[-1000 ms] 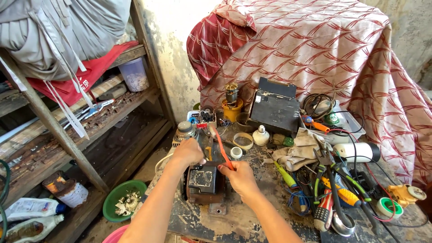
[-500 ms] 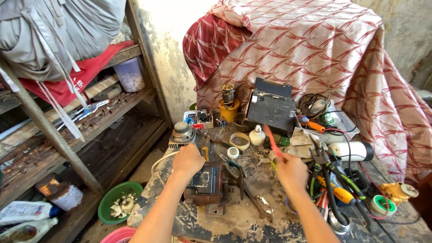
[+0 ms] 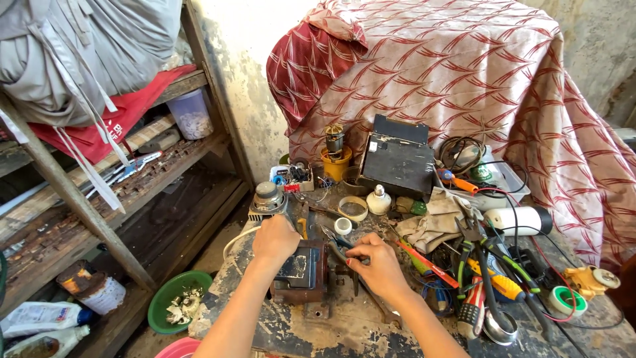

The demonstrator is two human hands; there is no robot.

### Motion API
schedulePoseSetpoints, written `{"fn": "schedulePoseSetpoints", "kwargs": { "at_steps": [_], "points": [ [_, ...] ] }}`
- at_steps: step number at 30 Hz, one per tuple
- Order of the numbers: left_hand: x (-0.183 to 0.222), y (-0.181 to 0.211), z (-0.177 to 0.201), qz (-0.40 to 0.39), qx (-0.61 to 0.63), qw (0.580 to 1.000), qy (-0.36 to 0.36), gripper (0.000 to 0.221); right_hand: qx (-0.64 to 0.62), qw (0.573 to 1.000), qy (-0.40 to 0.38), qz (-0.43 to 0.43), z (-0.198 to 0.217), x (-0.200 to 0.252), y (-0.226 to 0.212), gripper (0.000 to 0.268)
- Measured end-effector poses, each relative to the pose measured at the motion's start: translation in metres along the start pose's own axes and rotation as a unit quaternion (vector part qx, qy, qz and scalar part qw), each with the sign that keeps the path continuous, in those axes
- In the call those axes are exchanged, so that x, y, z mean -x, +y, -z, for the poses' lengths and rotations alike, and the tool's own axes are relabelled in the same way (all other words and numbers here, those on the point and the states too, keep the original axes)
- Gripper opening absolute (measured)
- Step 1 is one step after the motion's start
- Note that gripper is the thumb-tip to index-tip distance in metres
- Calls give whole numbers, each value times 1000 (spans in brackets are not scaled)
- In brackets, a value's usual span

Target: Repairing an electrical transformer component using a screwdriver and pliers on a workbench.

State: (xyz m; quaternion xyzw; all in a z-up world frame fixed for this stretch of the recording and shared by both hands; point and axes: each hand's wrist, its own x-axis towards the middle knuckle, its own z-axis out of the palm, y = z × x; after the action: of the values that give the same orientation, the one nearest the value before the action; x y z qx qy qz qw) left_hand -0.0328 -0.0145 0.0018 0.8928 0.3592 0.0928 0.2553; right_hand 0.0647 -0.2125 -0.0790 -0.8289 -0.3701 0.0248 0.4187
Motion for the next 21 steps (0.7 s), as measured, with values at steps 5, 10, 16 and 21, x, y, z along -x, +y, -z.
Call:
{"fn": "schedulePoseSetpoints", "kwargs": {
  "at_steps": [5,10,16,21],
  "points": [
    [-8,-9,-11,-1,5,1000,14,40,37,996,14,-77,-1,-19,-2,11],
    [-12,-17,-16,2,45,999,21,25,-10,990,2,-141,2,-36,5,34],
    [-5,-11,-8,15,34,999,13,26,37,992,-67,-100,11,-40,-5,29],
    [0,-11,-5,10,70,997,16,29,-69,977,-24,-200,8,-60,29,34]
  ]
}}
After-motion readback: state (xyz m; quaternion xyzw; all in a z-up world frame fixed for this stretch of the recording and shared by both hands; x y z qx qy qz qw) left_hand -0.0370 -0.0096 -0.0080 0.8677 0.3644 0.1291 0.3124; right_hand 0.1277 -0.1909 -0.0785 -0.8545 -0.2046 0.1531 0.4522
